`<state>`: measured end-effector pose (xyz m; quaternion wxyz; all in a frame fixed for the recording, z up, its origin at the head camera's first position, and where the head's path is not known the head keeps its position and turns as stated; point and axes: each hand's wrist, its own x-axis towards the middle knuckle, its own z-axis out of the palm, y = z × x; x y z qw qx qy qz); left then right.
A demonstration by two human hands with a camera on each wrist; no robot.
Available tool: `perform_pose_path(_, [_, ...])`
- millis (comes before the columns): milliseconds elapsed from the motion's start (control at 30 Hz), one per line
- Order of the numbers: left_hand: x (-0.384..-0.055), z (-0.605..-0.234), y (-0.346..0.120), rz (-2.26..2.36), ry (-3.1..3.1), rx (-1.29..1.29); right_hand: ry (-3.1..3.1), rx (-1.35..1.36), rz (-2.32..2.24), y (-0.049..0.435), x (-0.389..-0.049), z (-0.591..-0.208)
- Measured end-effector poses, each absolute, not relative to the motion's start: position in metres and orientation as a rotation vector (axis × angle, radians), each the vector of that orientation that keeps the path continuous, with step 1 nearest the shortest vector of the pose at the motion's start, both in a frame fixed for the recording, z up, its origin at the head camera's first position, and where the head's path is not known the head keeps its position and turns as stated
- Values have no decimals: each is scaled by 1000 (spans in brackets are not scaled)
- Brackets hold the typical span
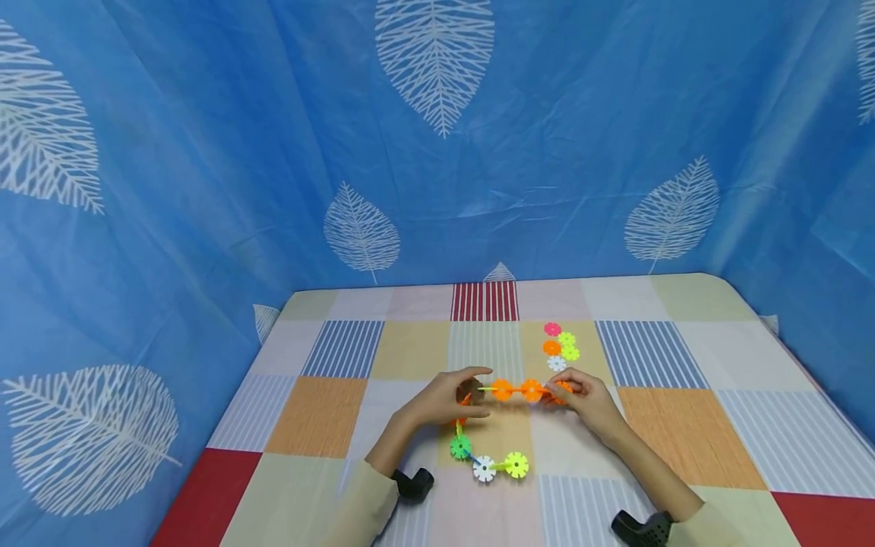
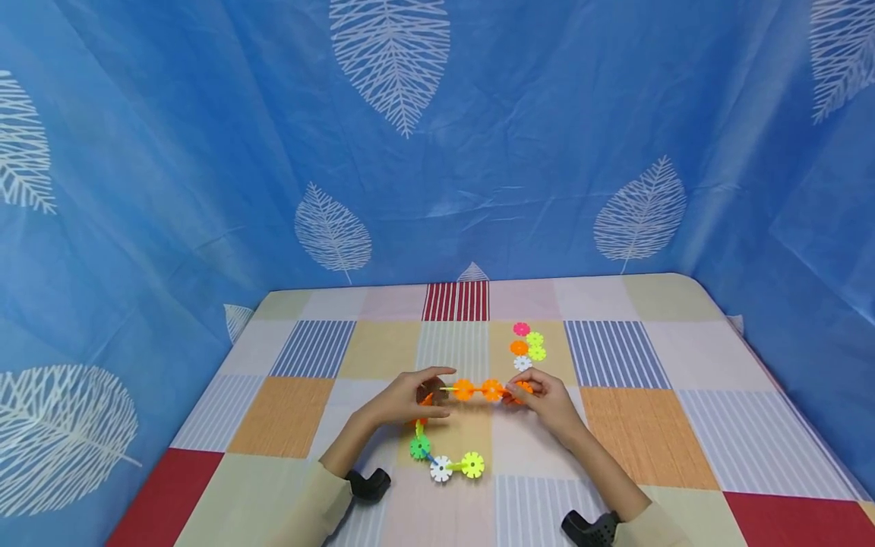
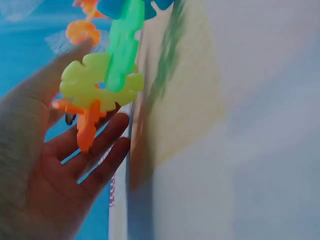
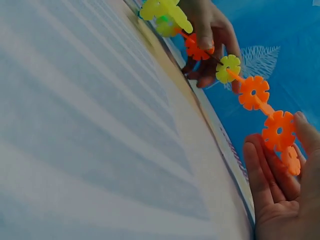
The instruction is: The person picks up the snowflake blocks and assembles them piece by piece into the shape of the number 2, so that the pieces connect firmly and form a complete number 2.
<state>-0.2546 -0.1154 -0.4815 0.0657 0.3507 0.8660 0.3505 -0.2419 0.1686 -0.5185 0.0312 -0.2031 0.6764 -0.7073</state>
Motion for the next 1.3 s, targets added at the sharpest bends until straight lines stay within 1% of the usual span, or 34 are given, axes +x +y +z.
perform_pose_path(100, [-255,-487,-122,1175,2577,1115,2090,-633,-2152,169,-243,-515])
perform_pose_path(233, [-256,-487,-123,1220,2600,1120,2150,-671,-1976,170,-245,-507])
perform_pose_path(433, [-255,-475,-118,1121,2574,1154,2161,-767,-1628,162,-250,-493])
perform_pose_path(633, [-256,-464,-108,1173,2528,1223,2160,-804,-1537,144,-249,-484])
perform_pose_path(733, [-255,-462,-106,1246,2593,1149,2200,-767,-1604,142,-247,-483])
perform_pose_path(833, [-252,-466,-106,1380,2652,963,2213,-675,-1703,143,-245,-482])
perform_pose_path(933, [-246,-470,-104,1624,2557,754,2226,-561,-1795,146,-243,-482])
perform_pose_path(1000, [-240,-467,-100,1822,2425,688,2217,-504,-1876,147,-242,-483])
perform_pose_path(1133, [-230,-458,-90,2141,2178,690,2090,-426,-2112,145,-239,-484])
perform_pose_path(1300, [-231,-455,-83,2305,2156,761,1824,-404,-2330,139,-232,-481])
